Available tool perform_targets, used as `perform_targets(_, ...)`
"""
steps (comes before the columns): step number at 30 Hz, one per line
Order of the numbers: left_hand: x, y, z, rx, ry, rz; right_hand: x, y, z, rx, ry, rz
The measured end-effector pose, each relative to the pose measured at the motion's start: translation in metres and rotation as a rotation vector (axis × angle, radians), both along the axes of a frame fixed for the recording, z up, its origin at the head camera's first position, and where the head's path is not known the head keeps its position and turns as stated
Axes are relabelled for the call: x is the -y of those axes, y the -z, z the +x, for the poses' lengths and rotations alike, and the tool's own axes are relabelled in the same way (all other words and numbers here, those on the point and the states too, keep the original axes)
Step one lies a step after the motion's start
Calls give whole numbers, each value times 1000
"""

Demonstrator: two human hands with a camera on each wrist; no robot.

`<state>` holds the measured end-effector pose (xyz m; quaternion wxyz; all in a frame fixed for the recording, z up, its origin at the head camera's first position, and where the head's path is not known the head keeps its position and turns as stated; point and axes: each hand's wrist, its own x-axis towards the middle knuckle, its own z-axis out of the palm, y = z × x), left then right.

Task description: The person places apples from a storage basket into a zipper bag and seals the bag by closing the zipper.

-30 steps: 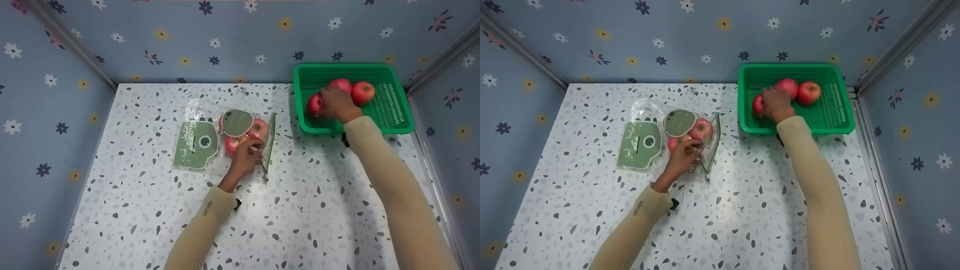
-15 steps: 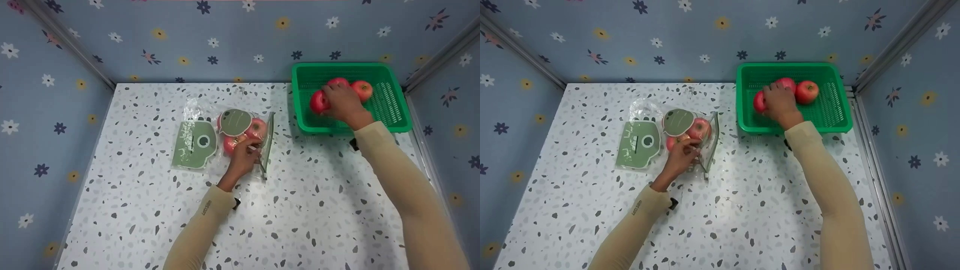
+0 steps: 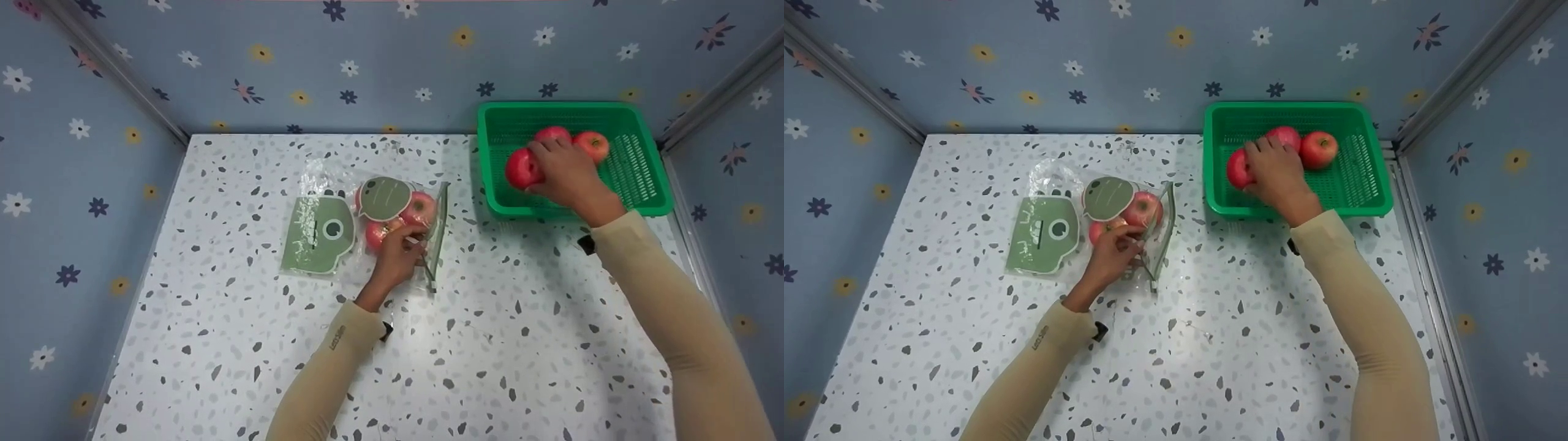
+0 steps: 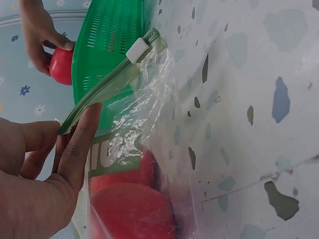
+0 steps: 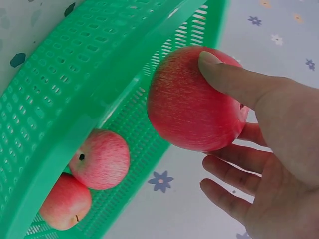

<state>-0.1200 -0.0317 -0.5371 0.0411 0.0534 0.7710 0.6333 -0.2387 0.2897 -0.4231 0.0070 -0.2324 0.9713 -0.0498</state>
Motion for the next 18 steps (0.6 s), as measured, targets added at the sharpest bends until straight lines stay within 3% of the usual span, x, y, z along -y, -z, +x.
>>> perform_targets(11, 0, 0, 0, 13, 7, 21, 7, -6, 19, -82, -50, -47)
perform_targets(18, 0, 1, 1, 10, 8, 4, 17, -2, 28, -65, -67, -57)
